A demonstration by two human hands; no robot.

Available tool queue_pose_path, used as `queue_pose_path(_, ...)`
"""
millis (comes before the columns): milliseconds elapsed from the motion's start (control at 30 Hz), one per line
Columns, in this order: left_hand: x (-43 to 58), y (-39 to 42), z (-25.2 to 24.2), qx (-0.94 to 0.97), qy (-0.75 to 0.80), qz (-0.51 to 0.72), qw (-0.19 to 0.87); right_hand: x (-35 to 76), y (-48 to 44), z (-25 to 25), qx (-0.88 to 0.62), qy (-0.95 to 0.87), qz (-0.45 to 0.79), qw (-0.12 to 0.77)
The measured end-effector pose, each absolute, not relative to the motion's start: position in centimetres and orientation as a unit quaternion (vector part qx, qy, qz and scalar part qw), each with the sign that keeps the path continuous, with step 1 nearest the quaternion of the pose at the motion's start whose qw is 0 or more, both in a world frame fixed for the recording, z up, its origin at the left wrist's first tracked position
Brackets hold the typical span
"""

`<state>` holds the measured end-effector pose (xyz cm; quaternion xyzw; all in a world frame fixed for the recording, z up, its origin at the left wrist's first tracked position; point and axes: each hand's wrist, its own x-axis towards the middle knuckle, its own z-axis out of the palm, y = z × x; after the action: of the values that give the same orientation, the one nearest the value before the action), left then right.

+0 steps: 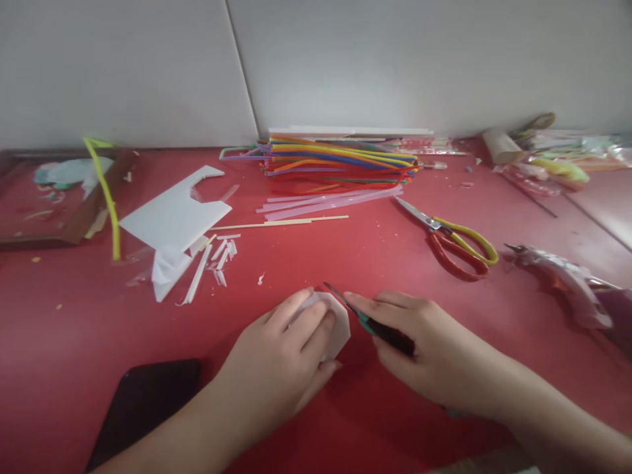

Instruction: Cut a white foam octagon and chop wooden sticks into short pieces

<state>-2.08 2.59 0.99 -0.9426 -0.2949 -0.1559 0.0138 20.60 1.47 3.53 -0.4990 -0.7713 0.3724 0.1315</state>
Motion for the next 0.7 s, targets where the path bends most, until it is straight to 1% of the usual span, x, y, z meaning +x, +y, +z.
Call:
queue_pose_path(100,-1.87,2.59,0.89,-0.937,-0.306,-0.166,0.019,20.53,1.52,3.64,-0.491,-0.772,0.383,0.128)
queue_pose_path(467,-1.73,2.55,0.66,-0.933,-0.312,-0.181,-0.012,20.58,1.63,3.45,-0.496,-0.772,0.381,0.109)
queue_pose_path(700,-1.81,2.46,0.85,-0.93,-0.32,-0.179,-0.025,20.65,1.6,3.51,-0.491,-0.774,0.383,0.114)
